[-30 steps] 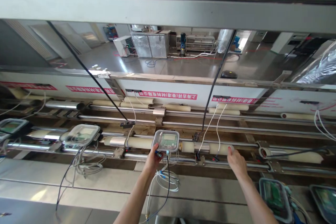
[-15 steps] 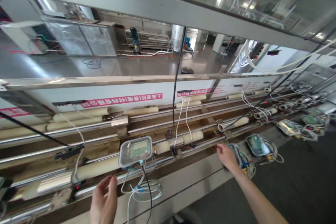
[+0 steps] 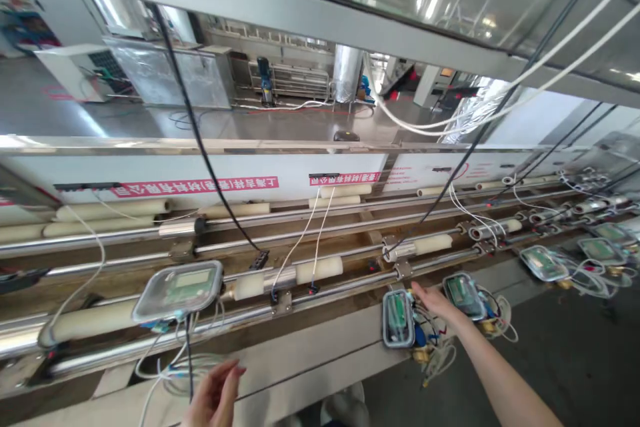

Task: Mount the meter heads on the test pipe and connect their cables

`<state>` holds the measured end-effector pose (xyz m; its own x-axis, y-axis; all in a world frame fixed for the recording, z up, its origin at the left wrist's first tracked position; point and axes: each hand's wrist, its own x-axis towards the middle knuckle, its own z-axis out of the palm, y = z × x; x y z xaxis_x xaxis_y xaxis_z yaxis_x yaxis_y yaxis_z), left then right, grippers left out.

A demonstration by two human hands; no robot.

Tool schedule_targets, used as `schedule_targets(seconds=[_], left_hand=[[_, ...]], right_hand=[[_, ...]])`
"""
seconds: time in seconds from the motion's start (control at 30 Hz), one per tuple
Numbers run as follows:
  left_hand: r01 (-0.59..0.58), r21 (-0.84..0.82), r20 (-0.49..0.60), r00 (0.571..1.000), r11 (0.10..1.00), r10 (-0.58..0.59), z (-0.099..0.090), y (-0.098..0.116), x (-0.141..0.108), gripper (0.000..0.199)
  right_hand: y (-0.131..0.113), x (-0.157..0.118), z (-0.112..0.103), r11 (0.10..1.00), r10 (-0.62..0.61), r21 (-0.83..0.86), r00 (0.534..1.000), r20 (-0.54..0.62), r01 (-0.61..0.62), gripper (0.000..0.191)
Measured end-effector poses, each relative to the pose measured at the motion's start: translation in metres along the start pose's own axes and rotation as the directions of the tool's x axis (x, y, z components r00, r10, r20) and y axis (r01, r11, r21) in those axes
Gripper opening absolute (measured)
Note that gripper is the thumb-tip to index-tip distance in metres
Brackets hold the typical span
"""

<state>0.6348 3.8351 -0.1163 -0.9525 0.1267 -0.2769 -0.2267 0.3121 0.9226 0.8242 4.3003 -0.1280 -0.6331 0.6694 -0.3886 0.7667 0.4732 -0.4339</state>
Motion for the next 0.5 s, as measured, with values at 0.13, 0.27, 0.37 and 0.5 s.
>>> schedule_targets(seconds=[0.13, 0.27, 0.37, 0.5], left_hand=[[-0.057, -0.007, 0.100, 0.993, 0.998, 0.057, 0.093, 0.013, -0.049, 0.058], [0.015, 0.113, 0.454, 0.889, 0.994, -0.065, 0.178, 0.011, -0.094, 0.063], [0.178, 0.093, 0.663, 0.723, 0.980, -0.194, 0.224, 0.002, -0.112, 0.068], [0.480, -0.153, 0.629, 0.721, 0.864, -0.290, 0.265, 0.004, -0.106, 0.084]], right_hand=[[0.000, 0.021, 0.006, 0.990, -0.111, 0.101, 0.977, 0.184, 0.093, 0.039], [-0.012, 0.018, 0.011, 0.957, -0.211, 0.254, 0.938, 0.275, 0.140, 0.028], [-0.021, 0.008, 0.011, 0.877, -0.314, 0.458, 0.893, 0.321, 0.144, 0.023], [-0.037, 0.001, 0.009, 0.705, -0.373, 0.708, 0.869, 0.325, 0.038, 0.034]])
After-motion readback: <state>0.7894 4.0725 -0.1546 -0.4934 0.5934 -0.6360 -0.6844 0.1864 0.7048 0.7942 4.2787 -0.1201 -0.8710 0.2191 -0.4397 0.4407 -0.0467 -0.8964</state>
